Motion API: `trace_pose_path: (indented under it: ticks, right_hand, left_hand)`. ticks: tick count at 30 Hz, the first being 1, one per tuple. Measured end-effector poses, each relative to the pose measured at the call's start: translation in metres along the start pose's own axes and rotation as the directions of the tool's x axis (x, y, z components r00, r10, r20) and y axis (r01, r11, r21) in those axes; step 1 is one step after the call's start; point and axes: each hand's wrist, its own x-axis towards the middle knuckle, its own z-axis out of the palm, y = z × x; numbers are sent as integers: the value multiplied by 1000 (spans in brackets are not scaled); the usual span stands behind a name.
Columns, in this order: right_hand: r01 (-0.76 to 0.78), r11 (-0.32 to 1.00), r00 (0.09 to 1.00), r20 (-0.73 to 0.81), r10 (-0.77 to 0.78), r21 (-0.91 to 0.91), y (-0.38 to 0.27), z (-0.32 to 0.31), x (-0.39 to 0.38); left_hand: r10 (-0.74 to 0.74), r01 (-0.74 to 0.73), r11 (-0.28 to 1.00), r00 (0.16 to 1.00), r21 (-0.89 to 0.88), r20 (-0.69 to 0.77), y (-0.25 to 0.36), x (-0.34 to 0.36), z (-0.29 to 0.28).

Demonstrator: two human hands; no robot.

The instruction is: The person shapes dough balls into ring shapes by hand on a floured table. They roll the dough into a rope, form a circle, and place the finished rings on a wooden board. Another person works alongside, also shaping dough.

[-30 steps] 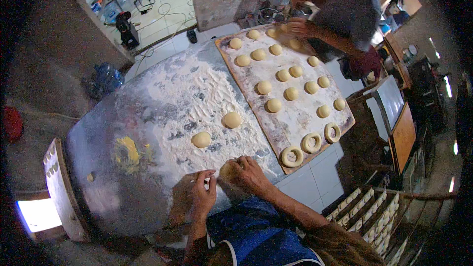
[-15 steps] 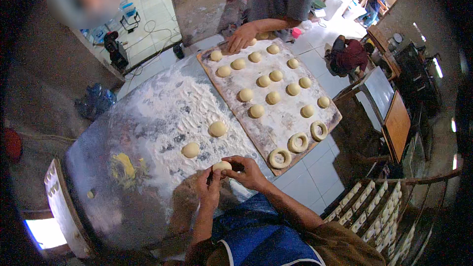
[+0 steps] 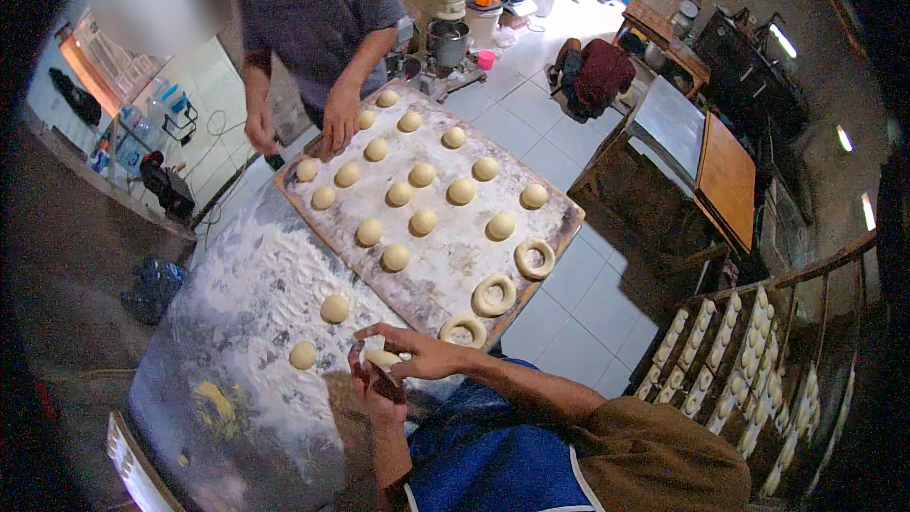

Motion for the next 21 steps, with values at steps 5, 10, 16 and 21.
trace_pose_path:
  ticks: [5,10,16,21]
  right_hand:
    - [-241,941,962,-67,264,238,-3,-49,-8]
    - [-220,900,957,-262,124,-376,25,-91,-20]
    - [-131,965,943,-328,51,-227,24,-127,-38]
    - [-279,958,902,-361,238,-66,-4,-154,-51]
  left_hand:
    - [-147,137,989,961,59,233,34,16,14]
    - [-268,182,511,962,-840,46,24,44,90]
    - [-40,48,997,989,53,-140,-1,56,141]
    - [-537,511,837,835,-196,-115,109,64,179]
